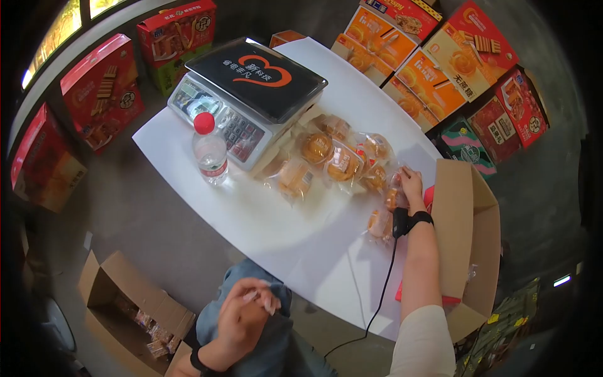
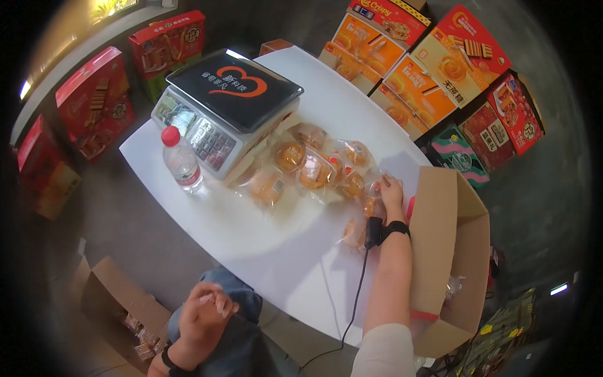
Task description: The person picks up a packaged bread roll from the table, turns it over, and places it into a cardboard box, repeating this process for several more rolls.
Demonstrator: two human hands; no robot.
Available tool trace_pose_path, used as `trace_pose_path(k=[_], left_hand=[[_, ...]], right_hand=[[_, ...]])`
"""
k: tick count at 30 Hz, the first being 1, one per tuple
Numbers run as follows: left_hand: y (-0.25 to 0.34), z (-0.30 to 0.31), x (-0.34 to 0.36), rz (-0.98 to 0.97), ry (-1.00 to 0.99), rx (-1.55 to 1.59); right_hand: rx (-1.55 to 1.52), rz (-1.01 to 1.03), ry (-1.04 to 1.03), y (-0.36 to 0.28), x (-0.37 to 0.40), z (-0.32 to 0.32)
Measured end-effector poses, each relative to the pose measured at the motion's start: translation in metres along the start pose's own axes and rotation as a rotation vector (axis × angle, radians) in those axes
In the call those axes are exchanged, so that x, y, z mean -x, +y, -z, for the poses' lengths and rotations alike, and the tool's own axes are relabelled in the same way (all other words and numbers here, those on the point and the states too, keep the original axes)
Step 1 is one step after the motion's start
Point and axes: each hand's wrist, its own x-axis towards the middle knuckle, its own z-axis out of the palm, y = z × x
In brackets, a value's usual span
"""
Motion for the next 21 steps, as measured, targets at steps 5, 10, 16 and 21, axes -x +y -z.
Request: trace_pose_path(k=[5, 10, 16, 21], left_hand=[[-0.013, -0.011, 0.003, -0.044, -0.082, -0.127], [-0.022, -0.017, 0.018, -0.367, -0.306, -0.637], [0.031, -0.066, 0.046, -1.127, -0.552, -1.267], [0.07, -0.128, 0.101, -1.596, -0.559, -1.449]], right_hand=[[0.207, 0.043, -0.1, -0.039, 0.022, 0.005], [0.418, -0.098, -0.292, -0.068, 0.043, 0.003], [0.714, 0.037, -0.163, -0.155, 0.101, 0.025], [0.472, 0.206, -0.265, -0.182, 0.146, 0.026]])
